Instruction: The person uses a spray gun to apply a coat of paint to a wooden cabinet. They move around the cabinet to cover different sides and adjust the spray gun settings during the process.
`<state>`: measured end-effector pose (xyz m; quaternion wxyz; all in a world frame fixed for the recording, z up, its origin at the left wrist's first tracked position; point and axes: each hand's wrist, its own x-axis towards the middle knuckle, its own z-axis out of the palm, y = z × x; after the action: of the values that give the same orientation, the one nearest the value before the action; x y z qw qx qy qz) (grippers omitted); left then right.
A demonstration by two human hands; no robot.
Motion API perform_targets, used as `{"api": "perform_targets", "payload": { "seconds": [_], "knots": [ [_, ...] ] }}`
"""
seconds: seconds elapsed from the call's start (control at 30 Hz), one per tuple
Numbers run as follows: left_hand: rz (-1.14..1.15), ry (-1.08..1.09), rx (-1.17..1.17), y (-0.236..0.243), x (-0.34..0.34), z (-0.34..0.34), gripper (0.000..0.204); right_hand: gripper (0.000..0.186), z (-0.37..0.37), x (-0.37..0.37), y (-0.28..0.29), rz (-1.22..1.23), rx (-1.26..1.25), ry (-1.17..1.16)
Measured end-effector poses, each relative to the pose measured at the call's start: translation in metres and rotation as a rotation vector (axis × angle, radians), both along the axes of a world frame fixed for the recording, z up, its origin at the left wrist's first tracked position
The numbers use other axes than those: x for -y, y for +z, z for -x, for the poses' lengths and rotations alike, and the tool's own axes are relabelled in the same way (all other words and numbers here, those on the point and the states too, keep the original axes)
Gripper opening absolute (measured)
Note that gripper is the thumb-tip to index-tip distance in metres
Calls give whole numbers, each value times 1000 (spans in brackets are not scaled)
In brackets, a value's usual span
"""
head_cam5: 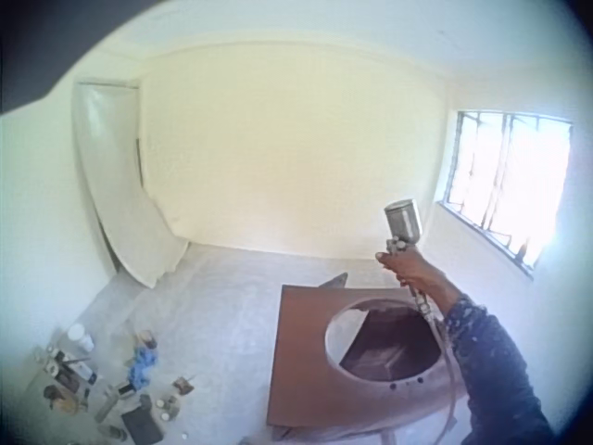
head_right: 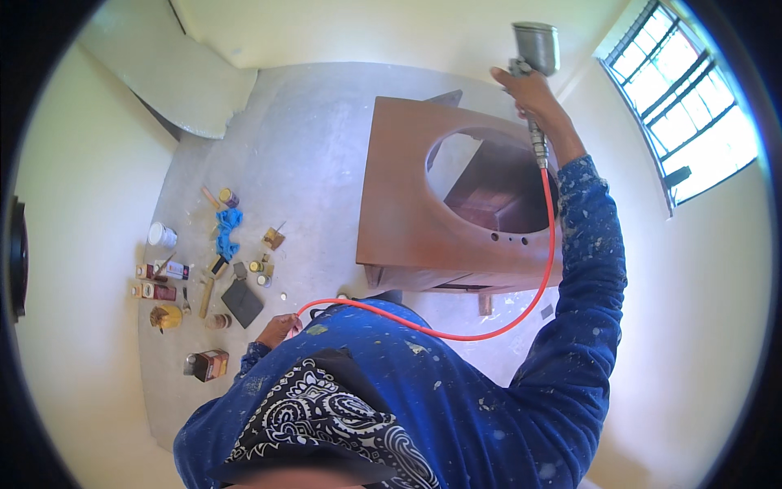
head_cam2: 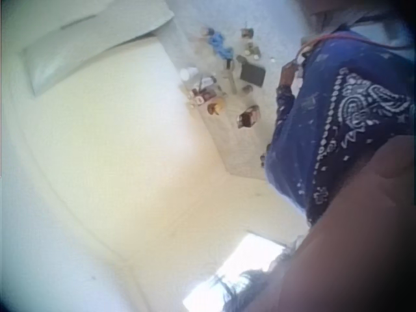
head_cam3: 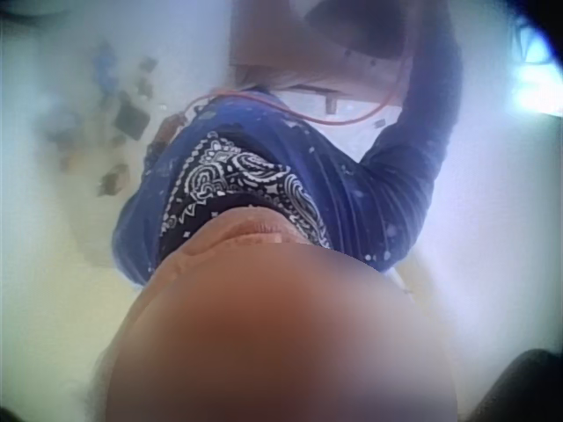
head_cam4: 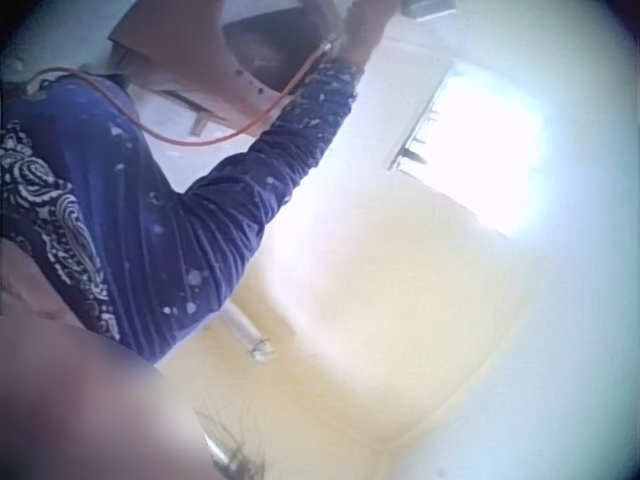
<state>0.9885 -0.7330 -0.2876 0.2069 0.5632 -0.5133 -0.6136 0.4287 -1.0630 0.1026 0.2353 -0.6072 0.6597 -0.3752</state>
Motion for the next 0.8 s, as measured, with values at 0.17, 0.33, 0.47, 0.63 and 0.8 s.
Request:
{"api": "perform_targets", "payload": {
  "seconds": [0.17,0.33,0.47,0.63,0.8],
  "knots": [
    [-5,65,34,17,20,-2,60,44,-65,-13,5,-8,86,197],
    [-9,92,-19,29,45,-21,59,43,-110,-23,5,-3,365,362],
    [-51,88,-63,31,58,-44,56,49,-102,-20,1,-26,374,300],
    [-75,57,-50,32,65,-66,54,47,-56,-16,-11,22,259,70],
    [-63,16,-1,36,72,-80,55,49,-41,-27,-14,-40,76,-179]
  ]
}}
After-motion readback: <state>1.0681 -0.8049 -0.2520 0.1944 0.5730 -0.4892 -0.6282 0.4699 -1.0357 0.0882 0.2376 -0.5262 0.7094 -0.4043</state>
